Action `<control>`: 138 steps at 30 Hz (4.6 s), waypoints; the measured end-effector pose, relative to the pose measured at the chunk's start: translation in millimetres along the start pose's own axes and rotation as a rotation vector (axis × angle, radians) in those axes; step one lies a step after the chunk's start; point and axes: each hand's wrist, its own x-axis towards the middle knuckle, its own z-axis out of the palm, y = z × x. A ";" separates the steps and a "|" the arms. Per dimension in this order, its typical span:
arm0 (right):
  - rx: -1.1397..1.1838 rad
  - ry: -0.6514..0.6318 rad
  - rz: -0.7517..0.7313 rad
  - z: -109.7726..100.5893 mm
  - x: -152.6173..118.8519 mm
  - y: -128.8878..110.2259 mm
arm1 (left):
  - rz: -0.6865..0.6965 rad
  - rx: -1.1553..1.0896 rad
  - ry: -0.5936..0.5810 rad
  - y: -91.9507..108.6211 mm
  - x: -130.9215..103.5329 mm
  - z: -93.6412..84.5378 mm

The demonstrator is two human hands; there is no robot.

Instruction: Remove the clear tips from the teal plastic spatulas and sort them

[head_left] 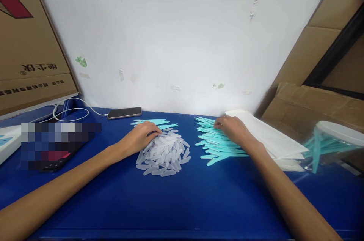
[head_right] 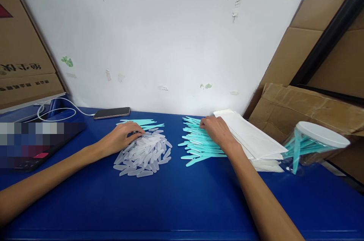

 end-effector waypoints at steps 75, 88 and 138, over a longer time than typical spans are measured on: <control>0.300 0.168 -0.334 -29.6 -19.0 -85.6 | -0.103 -0.676 0.284 45.7 -3.0 1.6; 0.286 0.147 -0.338 -29.1 -19.8 -88.7 | -0.117 -0.787 0.297 50.9 -3.5 3.9; -0.033 0.086 -0.003 -22.3 -10.2 -38.2 | -0.164 0.228 0.042 -16.1 0.3 -3.7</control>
